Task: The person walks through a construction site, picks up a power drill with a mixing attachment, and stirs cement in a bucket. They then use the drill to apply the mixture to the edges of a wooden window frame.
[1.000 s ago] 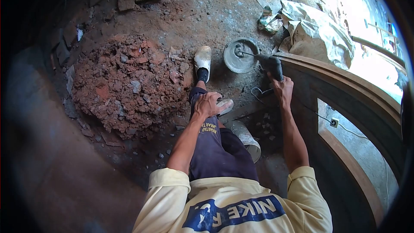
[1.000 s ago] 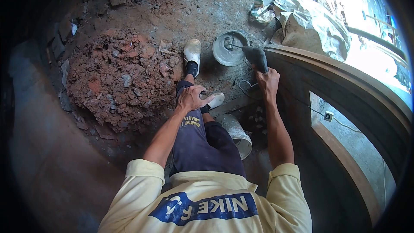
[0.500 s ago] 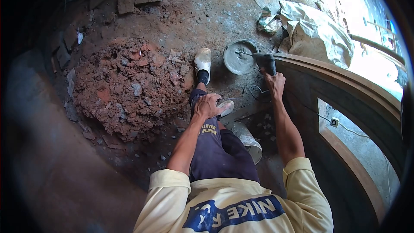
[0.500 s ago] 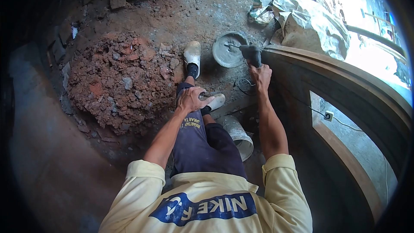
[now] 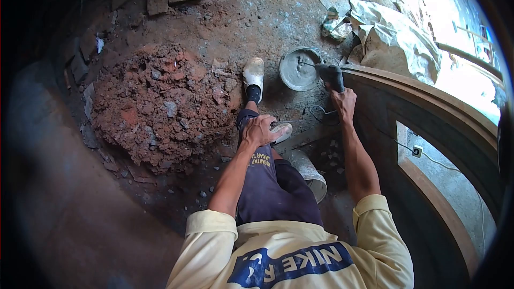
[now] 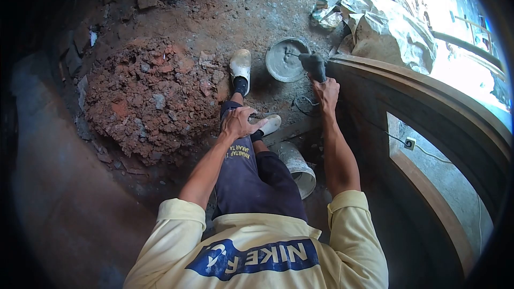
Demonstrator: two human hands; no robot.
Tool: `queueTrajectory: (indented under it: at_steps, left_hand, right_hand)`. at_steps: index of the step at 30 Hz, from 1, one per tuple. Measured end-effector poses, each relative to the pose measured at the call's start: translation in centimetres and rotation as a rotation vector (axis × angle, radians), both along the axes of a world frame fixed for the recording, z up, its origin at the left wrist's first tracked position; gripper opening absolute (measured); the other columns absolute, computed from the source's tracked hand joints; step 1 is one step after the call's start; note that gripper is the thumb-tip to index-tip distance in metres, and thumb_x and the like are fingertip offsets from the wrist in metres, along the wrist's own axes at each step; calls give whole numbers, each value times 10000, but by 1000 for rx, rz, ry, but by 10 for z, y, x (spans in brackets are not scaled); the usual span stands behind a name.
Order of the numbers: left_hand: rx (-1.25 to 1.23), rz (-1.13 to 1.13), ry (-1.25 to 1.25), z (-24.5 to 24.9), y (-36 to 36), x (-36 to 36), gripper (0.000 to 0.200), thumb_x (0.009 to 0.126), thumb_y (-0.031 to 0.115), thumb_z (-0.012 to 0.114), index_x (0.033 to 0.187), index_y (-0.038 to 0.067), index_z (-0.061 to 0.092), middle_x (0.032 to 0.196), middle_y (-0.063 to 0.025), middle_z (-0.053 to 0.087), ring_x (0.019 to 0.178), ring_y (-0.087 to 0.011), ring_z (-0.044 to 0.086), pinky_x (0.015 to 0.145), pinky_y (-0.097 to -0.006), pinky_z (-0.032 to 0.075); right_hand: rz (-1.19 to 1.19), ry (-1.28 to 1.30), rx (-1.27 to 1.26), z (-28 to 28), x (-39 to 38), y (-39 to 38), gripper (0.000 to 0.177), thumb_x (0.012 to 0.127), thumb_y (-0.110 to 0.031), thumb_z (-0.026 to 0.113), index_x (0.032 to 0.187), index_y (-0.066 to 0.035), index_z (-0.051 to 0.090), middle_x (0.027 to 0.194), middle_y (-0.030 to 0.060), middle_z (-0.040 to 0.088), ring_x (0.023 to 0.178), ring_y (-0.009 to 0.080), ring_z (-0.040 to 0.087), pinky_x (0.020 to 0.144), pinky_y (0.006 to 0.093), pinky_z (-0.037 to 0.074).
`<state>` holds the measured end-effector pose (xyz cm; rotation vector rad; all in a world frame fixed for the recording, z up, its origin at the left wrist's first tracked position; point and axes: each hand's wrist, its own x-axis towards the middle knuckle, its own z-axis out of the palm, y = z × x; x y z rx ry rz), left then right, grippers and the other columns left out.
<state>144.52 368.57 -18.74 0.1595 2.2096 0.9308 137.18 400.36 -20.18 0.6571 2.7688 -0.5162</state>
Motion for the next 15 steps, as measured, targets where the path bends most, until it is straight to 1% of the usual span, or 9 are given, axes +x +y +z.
queueTrajectory:
  at_steps: [5,8,10,14,15]
  left_hand:
    - [-14,1,18,-2,1,3,730,787,694,673,1124,49,732,1174,-172,712,1091,-358,678,977,-464,515]
    - [-18,7,36,-4,1,3,722,787,690,676,1121,52,733,1166,-169,715,1087,-354,680,975,-467,515]
    - [-15,5,24,-2,1,2,717,789,686,677,1119,52,733,1164,-167,716,1087,-351,681,974,-469,515]
    - [-21,6,23,-1,2,2,705,793,679,680,1118,56,735,1166,-164,716,1088,-346,681,976,-473,514]
    - [-21,5,30,-2,3,2,702,793,678,680,1119,58,735,1167,-163,716,1088,-344,682,977,-475,512]
  right_hand:
    - [-17,-27,-48,10,-3,-2,694,820,-629,679,835,65,703,825,304,662,836,463,667,772,505,520]
    - [8,-27,-20,-1,-1,5,694,816,-631,679,833,62,707,815,300,661,837,466,663,785,507,517]
    - [40,-6,54,-6,0,7,693,813,-632,682,832,61,709,817,296,664,833,472,660,788,512,517]
    - [35,-37,42,-1,0,10,676,806,-634,689,837,40,723,803,280,674,823,464,666,796,519,514]
    - [66,-16,30,1,0,11,660,802,-631,698,844,26,731,800,271,680,816,456,673,788,515,519]
